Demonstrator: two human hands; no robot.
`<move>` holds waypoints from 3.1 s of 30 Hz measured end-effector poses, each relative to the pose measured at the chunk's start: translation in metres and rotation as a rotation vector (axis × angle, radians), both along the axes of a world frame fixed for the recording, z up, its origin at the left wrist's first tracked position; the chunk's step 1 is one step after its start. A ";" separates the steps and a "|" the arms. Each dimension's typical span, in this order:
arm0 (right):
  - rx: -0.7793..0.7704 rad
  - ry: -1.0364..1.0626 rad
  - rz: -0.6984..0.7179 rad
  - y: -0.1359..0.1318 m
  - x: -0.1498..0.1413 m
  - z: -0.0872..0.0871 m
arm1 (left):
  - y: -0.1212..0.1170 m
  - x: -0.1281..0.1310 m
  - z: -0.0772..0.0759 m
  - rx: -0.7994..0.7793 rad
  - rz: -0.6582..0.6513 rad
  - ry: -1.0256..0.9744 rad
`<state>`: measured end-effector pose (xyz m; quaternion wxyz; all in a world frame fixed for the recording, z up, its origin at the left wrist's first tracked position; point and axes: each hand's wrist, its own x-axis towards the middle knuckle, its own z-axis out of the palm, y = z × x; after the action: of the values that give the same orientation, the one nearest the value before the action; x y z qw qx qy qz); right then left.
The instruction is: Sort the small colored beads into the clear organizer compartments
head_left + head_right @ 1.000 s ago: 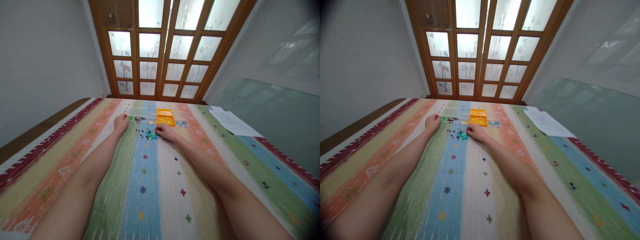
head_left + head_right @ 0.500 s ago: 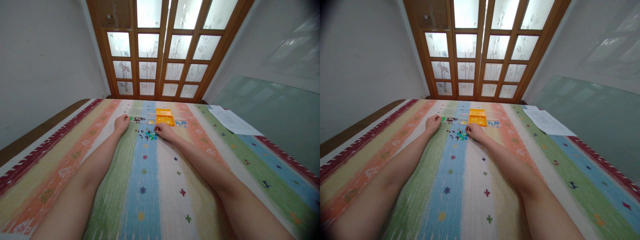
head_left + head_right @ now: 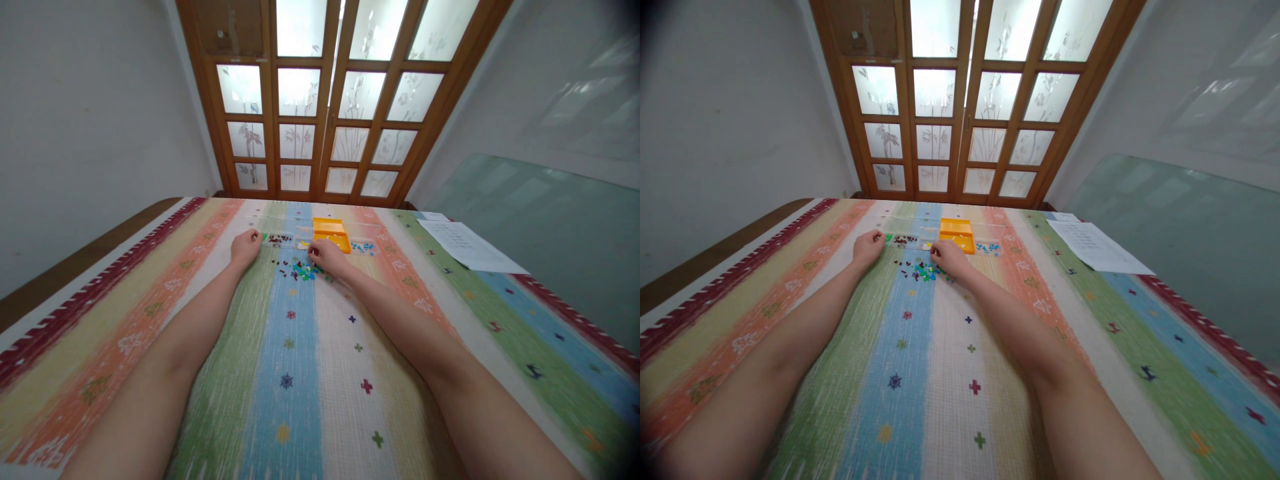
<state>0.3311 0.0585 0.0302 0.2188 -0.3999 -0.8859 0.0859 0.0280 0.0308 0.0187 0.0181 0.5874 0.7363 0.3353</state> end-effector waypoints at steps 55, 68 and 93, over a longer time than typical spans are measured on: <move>-0.203 0.608 0.104 -0.008 -0.001 -0.028 | -0.028 0.097 0.000 0.002 -0.604 -0.151; -0.015 0.230 0.126 -0.016 0.014 -0.008 | -0.002 0.036 0.003 0.077 -0.195 -0.153; 0.009 -0.085 0.331 -0.023 0.031 0.010 | 0.011 -0.028 -0.010 0.102 0.148 -0.234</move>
<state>0.3616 0.0357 0.0403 0.1656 -0.2507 -0.9485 0.1000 -0.0005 0.0414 0.0086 0.0492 0.4884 0.7525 0.4390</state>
